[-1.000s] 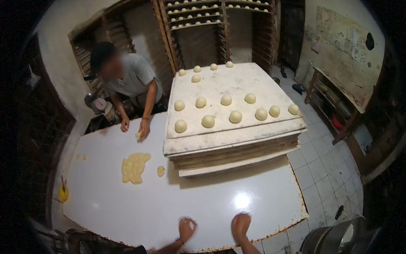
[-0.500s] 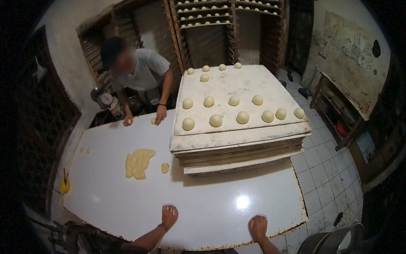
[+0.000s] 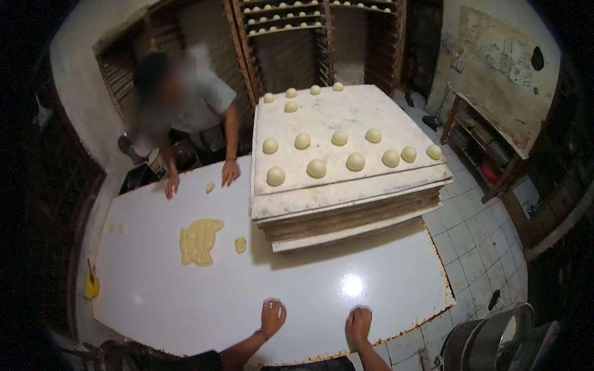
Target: The person prepares dough for baking by shaping dough balls on a table and measuring ingredients using a scale.
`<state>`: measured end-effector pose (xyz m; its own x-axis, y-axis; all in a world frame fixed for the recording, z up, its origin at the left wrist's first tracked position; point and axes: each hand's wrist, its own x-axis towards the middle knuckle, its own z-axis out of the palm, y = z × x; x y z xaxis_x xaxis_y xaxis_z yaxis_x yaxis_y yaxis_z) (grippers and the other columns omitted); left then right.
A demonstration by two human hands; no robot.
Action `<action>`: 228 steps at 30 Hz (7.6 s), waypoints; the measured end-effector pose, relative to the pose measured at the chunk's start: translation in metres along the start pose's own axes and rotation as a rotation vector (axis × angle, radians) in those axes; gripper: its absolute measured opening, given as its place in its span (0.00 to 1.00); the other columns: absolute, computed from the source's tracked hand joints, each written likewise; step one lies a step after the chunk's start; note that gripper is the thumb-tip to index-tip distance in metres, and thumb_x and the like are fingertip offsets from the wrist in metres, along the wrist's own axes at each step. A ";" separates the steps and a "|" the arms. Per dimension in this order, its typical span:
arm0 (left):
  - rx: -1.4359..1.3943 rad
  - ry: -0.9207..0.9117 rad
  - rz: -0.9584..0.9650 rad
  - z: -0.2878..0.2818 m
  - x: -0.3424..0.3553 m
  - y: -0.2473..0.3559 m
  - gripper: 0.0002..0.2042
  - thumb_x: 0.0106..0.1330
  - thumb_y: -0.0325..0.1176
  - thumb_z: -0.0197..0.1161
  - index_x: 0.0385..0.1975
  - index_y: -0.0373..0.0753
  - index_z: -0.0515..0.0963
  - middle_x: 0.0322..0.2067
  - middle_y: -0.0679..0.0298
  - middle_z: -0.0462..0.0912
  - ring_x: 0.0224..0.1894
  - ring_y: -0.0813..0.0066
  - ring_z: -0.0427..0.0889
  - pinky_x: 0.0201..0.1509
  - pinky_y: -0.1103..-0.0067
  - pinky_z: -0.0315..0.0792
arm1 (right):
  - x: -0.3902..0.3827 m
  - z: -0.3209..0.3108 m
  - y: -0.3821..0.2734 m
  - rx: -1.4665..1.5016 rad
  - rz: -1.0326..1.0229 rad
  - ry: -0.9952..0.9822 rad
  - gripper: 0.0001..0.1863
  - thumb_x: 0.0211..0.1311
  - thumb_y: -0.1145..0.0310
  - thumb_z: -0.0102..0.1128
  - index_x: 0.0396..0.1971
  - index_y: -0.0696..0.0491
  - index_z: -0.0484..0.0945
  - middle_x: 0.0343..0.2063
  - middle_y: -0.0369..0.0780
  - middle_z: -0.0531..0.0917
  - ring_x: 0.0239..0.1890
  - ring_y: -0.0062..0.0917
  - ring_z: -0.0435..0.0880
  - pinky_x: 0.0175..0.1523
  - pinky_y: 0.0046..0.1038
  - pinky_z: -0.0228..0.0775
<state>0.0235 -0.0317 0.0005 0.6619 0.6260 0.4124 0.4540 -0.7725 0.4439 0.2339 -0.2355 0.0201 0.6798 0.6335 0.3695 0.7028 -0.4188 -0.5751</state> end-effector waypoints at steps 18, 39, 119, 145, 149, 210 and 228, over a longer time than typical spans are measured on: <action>-0.022 0.112 -0.202 -0.003 0.025 -0.032 0.02 0.50 0.25 0.58 0.21 0.35 0.72 0.26 0.54 0.76 0.36 0.56 0.73 0.41 0.67 0.67 | 0.025 -0.010 -0.003 -0.099 0.109 0.106 0.07 0.41 0.81 0.55 0.25 0.61 0.72 0.30 0.47 0.73 0.39 0.41 0.70 0.45 0.39 0.61; -1.284 1.278 -0.971 -0.102 0.127 0.059 0.12 0.62 0.31 0.50 0.41 0.30 0.67 0.40 0.56 0.70 0.43 0.65 0.69 0.49 0.71 0.65 | 0.550 -0.250 0.088 0.407 -0.228 -0.230 0.22 0.49 0.71 0.58 0.47 0.58 0.70 0.43 0.43 0.76 0.45 0.29 0.75 0.50 0.28 0.67; -0.012 -0.088 0.304 -0.036 0.543 0.217 0.23 0.54 0.40 0.61 0.51 0.41 0.70 0.52 0.48 0.68 0.55 0.54 0.66 0.58 0.69 0.61 | 0.587 -0.178 0.012 -0.167 -0.440 -0.250 0.29 0.49 0.49 0.60 0.48 0.51 0.73 0.40 0.46 0.76 0.40 0.36 0.77 0.43 0.33 0.70; -1.027 0.237 -0.875 -0.223 -0.044 -0.071 0.11 0.65 0.31 0.51 0.44 0.34 0.71 0.42 0.63 0.74 0.46 0.77 0.71 0.53 0.81 0.63 | 0.133 0.214 -0.296 0.783 0.219 -1.159 0.23 0.56 0.62 0.55 0.47 0.63 0.69 0.44 0.47 0.75 0.37 0.25 0.78 0.43 0.25 0.70; -1.032 0.328 -1.065 -0.268 -0.061 -0.126 0.13 0.63 0.33 0.52 0.44 0.35 0.71 0.41 0.64 0.75 0.46 0.76 0.72 0.51 0.78 0.64 | 0.126 0.340 -0.358 0.028 0.206 -0.856 0.35 0.47 0.50 0.58 0.50 0.61 0.67 0.48 0.47 0.68 0.46 0.36 0.70 0.52 0.37 0.63; 0.146 0.031 -0.268 0.013 -0.001 -0.002 0.05 0.52 0.25 0.55 0.17 0.34 0.70 0.22 0.55 0.75 0.30 0.57 0.72 0.38 0.68 0.65 | 0.025 0.011 -0.004 0.033 0.174 0.022 0.01 0.44 0.80 0.53 0.21 0.59 0.71 0.24 0.48 0.74 0.32 0.42 0.70 0.39 0.39 0.61; 0.123 0.152 -0.293 -0.033 0.012 -0.091 0.03 0.52 0.27 0.56 0.19 0.36 0.73 0.25 0.57 0.76 0.35 0.60 0.73 0.43 0.67 0.66 | 0.017 0.011 -0.014 -0.090 0.354 0.356 0.04 0.45 0.82 0.52 0.25 0.60 0.71 0.27 0.45 0.73 0.37 0.38 0.69 0.44 0.33 0.62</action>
<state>-0.0293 0.0498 -0.0090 0.4007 0.8245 0.3994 0.6862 -0.5590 0.4655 0.2336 -0.2114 0.0261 0.8976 0.1881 0.3986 0.4213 -0.6322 -0.6503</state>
